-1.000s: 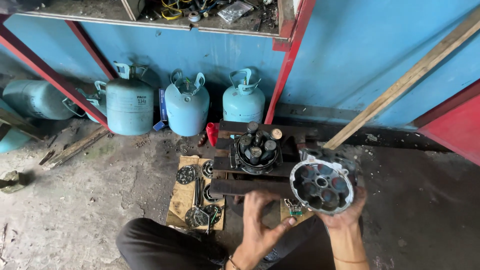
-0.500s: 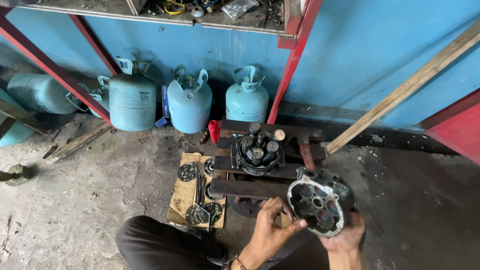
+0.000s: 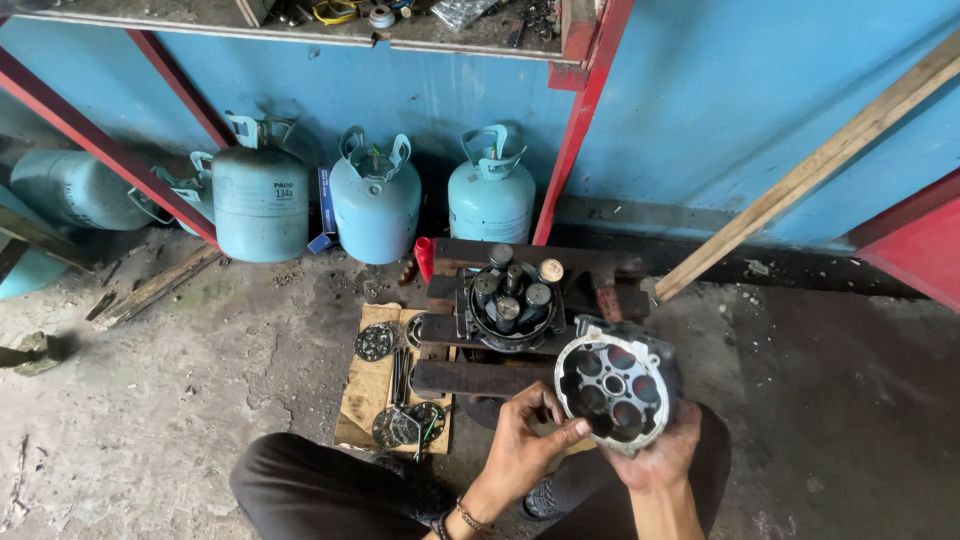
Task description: Disassembling a mechanical component by removing the outer housing and inspecting the internal assembly
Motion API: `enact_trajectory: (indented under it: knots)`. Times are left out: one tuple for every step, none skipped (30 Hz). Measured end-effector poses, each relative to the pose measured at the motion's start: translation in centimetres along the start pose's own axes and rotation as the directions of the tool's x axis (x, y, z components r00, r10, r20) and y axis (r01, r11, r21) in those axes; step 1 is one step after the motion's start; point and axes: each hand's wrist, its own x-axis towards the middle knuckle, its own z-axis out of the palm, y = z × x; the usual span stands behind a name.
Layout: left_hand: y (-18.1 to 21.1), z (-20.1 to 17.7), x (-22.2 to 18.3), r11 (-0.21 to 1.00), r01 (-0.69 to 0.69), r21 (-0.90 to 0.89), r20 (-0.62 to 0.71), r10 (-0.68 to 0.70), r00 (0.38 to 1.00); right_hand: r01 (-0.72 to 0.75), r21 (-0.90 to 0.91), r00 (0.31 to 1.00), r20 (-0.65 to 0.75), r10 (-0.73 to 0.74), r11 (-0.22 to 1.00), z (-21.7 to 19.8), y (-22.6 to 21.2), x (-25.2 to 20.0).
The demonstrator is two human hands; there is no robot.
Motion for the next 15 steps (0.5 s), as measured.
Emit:
enact_trajectory:
  knots:
    - [0.7,0.0,0.2,1.0,0.002,-0.001,0.004,-0.002,1.0,0.004,0.0,1.0,-0.002,-0.004,1.0,0.3,0.0,0.1]
    - [1.5,0.1,0.4,0.996,0.014,0.092,-0.018,-0.013,1.0,-0.032,0.046,0.999,-0.039,0.033,0.998,0.6,0.0,0.2]
    - [2.2,0.1,0.6,0.983,0.028,0.184,-0.04,-0.021,0.999,-0.065,0.093,0.995,-0.074,0.072,0.994,0.9,0.0,0.4]
    - [2.1,0.1,0.6,0.983,0.027,0.183,-0.034,-0.021,0.999,-0.059,0.092,0.995,-0.075,0.066,0.994,1.2,0.1,0.2]
    - [2.0,0.0,0.7,0.981,0.028,0.19,-0.047,-0.019,0.999,-0.071,0.12,0.994,-0.07,0.08,0.99,1.5,0.1,0.1]
    - [2.0,0.0,0.6,0.98,0.03,0.198,-0.059,-0.018,0.998,-0.083,0.148,0.993,-0.066,0.093,0.986,1.8,0.2,-0.1]
    - [2.2,0.0,0.7,0.98,0.03,0.197,-0.053,-0.02,0.998,-0.077,0.148,0.994,-0.068,0.088,0.986,2.0,0.2,-0.3]
    - [2.4,0.0,0.8,0.986,0.014,0.169,-0.024,-0.01,1.0,-0.092,0.159,0.991,-0.078,0.105,0.983,2.2,0.2,-0.5]
    - [2.6,0.0,0.9,0.99,-0.001,0.14,0.004,0.001,1.0,-0.106,0.171,0.989,-0.089,0.122,0.98,2.3,0.2,-0.8]
    - [2.6,0.2,0.9,0.99,-0.001,0.14,0.007,0.0,1.0,-0.103,0.171,0.989,-0.09,0.119,0.98,3.1,0.4,-0.9]
    - [2.7,0.3,0.9,0.996,0.034,0.087,0.057,-0.039,0.998,-0.117,0.157,0.992,-0.018,0.121,0.981,3.8,0.7,-1.1]
    - [2.7,0.4,0.9,0.997,0.071,0.036,0.108,-0.075,0.991,-0.13,0.142,0.991,0.053,0.124,0.981,4.6,0.9,-1.2]
    - [2.9,0.5,0.8,0.997,0.072,0.036,0.111,-0.076,0.991,-0.128,0.143,0.991,0.053,0.121,0.982,4.0,0.9,-1.2]
    - [3.0,0.6,0.8,0.995,0.077,0.067,0.079,-0.082,0.993,-0.162,0.147,0.987,0.036,0.159,0.976,3.4,1.0,-1.3]
    - [3.1,0.7,0.8,0.992,0.082,0.098,0.047,-0.087,0.995,-0.197,0.151,0.98,0.02,0.196,0.969,2.8,1.1,-1.3]
